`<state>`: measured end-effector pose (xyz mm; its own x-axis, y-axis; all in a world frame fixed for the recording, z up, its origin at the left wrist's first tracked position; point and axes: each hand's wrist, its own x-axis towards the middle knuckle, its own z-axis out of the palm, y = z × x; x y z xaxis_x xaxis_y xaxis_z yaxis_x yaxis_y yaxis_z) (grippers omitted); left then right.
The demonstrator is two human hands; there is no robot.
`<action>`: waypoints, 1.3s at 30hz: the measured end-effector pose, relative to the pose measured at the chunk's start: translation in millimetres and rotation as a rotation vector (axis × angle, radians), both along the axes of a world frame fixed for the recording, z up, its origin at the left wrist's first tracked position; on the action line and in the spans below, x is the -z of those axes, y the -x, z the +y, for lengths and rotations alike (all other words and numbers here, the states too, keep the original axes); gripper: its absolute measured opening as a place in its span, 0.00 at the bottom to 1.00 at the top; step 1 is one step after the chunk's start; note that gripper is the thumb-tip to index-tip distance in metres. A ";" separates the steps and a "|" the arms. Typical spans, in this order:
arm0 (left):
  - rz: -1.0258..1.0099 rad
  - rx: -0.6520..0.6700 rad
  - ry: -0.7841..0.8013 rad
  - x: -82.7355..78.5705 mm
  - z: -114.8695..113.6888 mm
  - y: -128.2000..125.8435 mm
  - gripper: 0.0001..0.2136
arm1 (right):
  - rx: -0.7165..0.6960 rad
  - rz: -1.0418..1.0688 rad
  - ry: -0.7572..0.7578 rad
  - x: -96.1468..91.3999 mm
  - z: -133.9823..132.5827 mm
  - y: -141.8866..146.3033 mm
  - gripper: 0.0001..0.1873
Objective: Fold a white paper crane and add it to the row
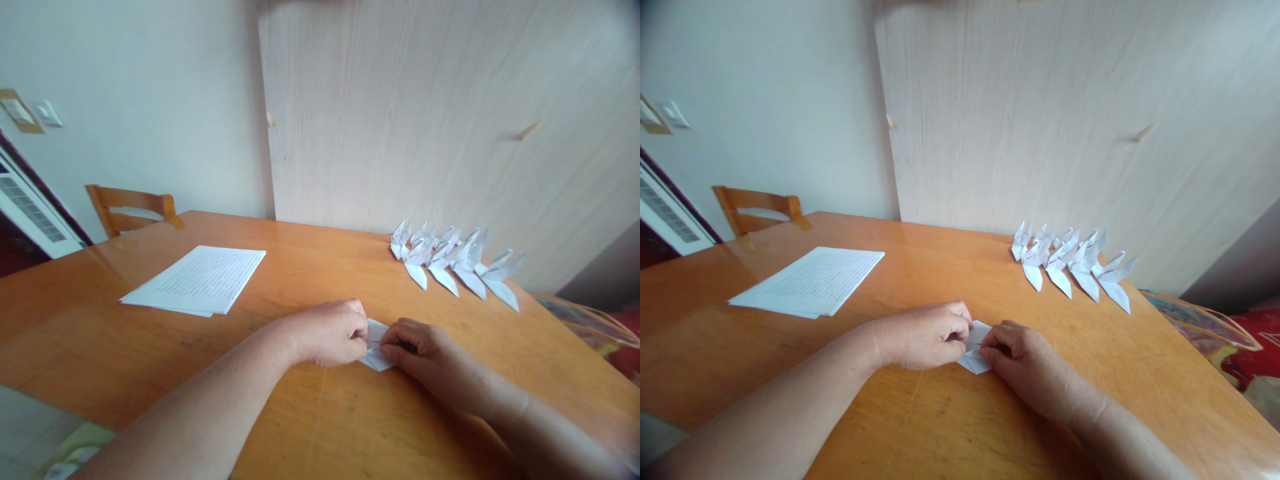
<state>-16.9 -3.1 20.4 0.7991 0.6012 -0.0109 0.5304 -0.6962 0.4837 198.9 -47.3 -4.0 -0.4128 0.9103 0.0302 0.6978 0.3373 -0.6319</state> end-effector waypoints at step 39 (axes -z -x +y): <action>0.064 -0.113 -0.003 -2.8 -11.6 -1.4 0.04 | 0.004 0.074 0.098 -0.5 1.0 -1.0 0.08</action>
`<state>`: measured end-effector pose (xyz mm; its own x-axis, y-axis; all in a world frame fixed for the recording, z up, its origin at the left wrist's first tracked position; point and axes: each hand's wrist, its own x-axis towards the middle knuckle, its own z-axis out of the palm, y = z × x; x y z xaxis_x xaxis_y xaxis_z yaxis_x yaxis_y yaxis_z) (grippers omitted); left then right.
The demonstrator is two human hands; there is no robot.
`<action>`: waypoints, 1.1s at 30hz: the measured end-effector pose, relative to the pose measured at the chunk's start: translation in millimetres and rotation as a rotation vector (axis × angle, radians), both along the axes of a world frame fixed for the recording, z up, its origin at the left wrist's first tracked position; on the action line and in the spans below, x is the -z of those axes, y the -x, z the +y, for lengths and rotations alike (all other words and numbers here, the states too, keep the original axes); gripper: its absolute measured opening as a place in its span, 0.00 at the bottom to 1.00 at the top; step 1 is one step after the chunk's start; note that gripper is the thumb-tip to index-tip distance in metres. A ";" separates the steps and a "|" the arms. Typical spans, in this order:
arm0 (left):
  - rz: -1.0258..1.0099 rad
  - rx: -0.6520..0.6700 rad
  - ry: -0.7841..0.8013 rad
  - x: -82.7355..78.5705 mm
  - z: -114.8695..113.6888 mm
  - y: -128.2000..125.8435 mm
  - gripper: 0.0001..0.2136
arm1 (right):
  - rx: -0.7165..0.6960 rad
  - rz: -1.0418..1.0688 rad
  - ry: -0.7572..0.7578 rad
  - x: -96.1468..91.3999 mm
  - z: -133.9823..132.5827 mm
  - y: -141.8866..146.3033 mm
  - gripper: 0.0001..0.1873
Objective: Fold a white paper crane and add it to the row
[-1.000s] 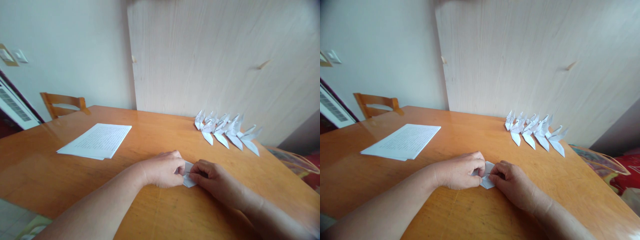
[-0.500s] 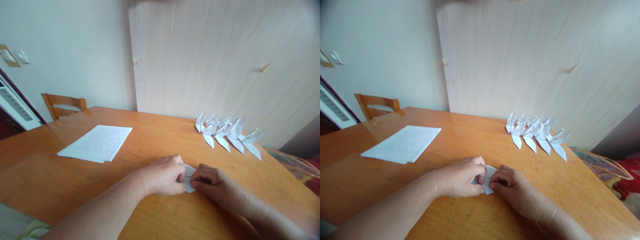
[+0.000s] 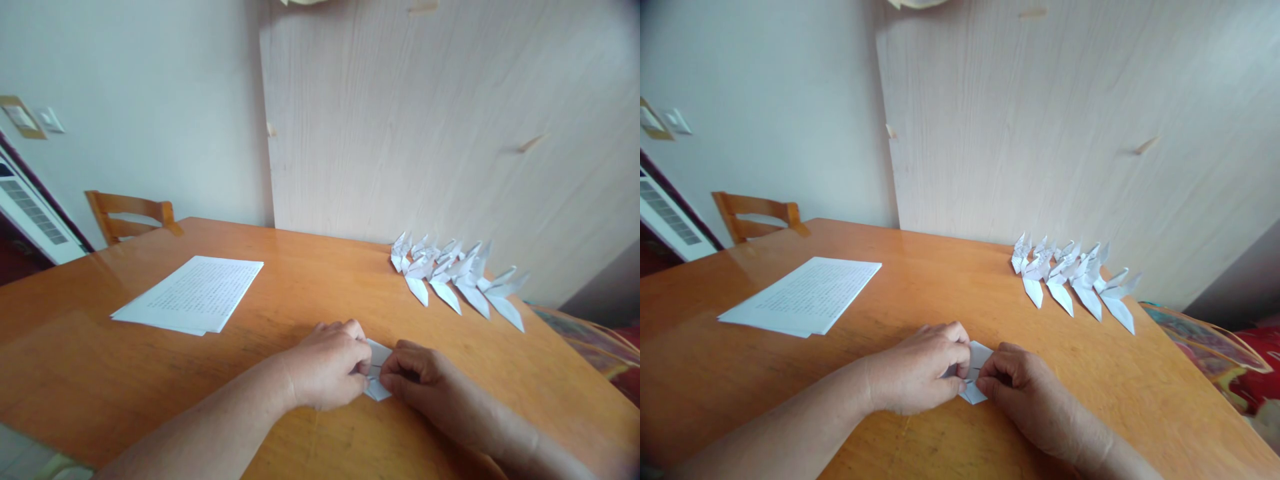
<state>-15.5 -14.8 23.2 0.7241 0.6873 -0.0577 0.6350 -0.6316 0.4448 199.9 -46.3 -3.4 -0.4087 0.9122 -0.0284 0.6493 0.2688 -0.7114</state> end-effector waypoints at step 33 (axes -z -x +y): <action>0.021 -0.133 -0.096 9.4 -2.3 -13.7 0.02 | 0.210 -0.322 -0.166 13.8 3.8 1.8 0.13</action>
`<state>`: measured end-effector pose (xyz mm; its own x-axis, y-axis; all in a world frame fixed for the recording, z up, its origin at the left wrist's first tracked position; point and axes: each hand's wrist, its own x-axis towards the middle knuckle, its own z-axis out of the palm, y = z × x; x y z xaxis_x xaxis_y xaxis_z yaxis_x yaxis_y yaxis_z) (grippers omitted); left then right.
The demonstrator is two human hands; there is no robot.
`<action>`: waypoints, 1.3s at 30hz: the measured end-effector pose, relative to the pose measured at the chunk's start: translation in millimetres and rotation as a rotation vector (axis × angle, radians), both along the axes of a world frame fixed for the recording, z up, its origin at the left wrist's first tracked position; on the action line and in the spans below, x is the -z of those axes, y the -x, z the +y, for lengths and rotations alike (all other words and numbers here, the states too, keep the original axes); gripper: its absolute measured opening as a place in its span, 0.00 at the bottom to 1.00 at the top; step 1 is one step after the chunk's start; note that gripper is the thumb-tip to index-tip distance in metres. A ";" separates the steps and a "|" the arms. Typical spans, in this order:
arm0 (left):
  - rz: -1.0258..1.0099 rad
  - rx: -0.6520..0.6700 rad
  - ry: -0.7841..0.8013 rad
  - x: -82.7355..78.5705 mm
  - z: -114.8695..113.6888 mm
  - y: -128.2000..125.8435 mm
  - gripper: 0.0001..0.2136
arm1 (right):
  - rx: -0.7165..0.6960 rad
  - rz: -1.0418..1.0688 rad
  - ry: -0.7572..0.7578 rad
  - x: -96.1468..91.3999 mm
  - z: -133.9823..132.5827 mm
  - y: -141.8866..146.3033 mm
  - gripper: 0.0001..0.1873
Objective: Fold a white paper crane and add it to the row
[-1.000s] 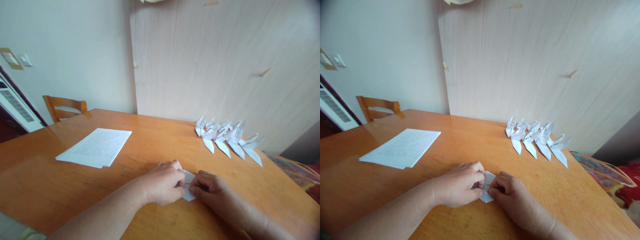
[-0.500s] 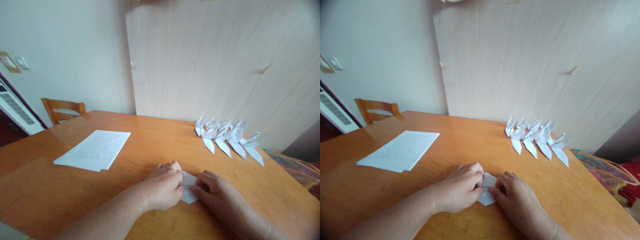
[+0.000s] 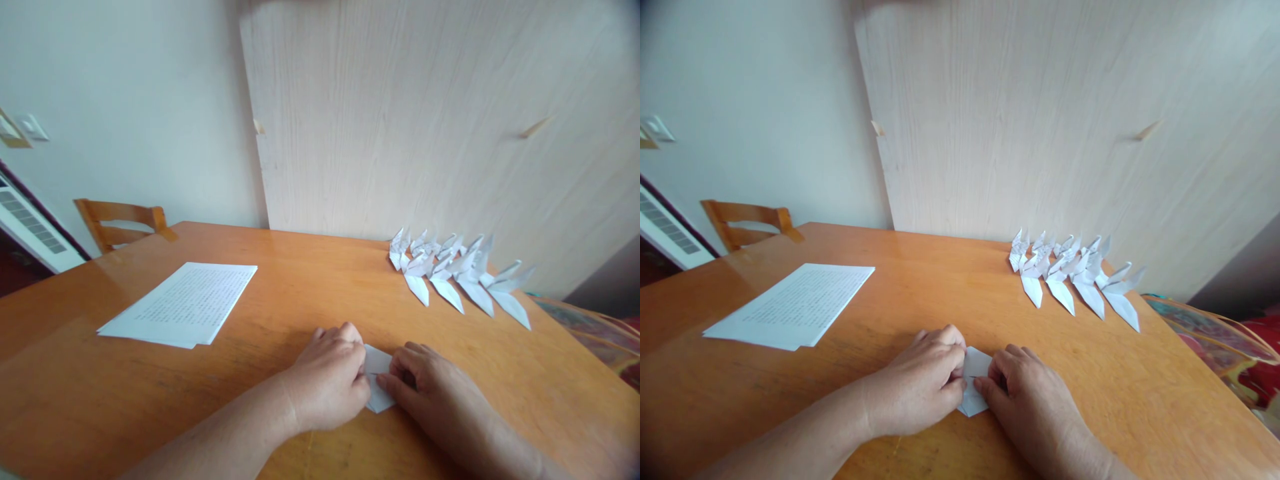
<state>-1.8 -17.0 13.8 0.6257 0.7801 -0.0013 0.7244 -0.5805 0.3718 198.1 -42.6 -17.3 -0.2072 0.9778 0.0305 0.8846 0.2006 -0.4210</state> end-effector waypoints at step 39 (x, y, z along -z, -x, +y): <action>-0.094 0.050 0.140 4.4 12.2 2.5 0.10 | 0.015 0.108 0.222 -18.8 11.8 0.9 0.13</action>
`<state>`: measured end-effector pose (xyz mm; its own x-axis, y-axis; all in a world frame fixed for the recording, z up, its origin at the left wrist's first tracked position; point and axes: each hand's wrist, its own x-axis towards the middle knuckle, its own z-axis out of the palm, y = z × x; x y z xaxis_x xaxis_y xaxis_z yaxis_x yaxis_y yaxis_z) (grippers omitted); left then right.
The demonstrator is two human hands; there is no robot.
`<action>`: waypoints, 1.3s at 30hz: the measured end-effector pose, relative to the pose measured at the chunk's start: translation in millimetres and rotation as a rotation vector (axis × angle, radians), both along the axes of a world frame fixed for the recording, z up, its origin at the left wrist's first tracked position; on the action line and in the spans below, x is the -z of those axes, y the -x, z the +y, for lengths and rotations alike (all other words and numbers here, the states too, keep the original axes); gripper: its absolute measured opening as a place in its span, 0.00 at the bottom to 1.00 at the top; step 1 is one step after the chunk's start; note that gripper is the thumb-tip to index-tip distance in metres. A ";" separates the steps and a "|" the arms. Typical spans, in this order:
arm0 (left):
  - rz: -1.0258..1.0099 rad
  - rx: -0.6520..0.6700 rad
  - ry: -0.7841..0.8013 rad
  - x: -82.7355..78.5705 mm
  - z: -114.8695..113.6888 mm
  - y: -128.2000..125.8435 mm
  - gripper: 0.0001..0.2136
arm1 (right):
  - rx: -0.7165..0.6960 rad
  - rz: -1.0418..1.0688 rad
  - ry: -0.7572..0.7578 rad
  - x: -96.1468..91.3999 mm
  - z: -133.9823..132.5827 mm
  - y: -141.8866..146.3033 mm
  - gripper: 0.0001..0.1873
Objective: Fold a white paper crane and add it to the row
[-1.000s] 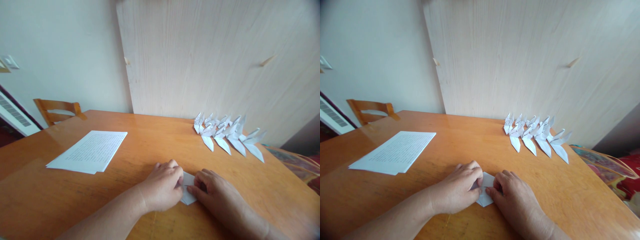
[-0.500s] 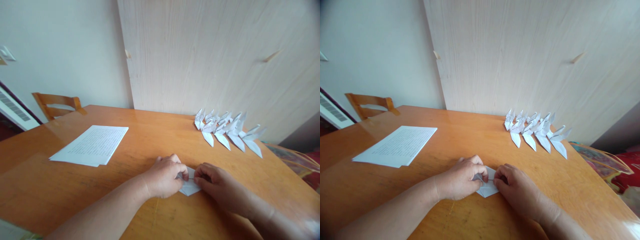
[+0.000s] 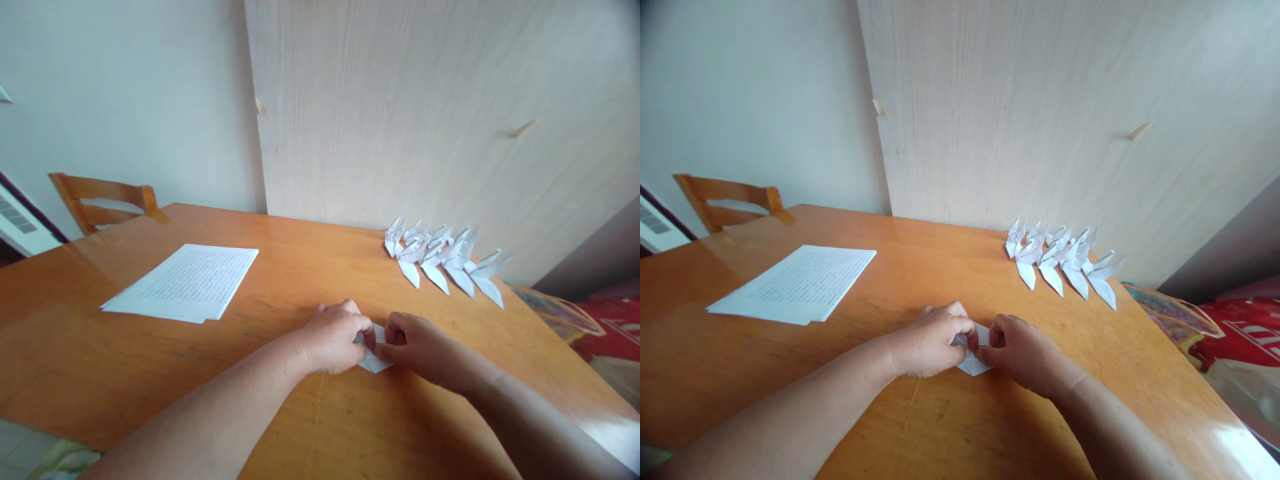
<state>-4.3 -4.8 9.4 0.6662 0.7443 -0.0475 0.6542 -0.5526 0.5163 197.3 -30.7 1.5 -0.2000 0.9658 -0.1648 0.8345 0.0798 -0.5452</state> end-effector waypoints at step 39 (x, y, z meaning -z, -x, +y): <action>0.055 -0.027 -0.007 -0.5 0.9 -0.5 0.09 | 0.007 0.125 -0.038 -18.0 -1.5 -5.7 0.05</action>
<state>-3.8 -3.9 9.8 0.6426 0.7622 -0.0783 0.6961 -0.5380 0.4753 202.9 -32.2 19.5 -0.2096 0.9724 -0.1021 0.7606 0.0965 -0.6420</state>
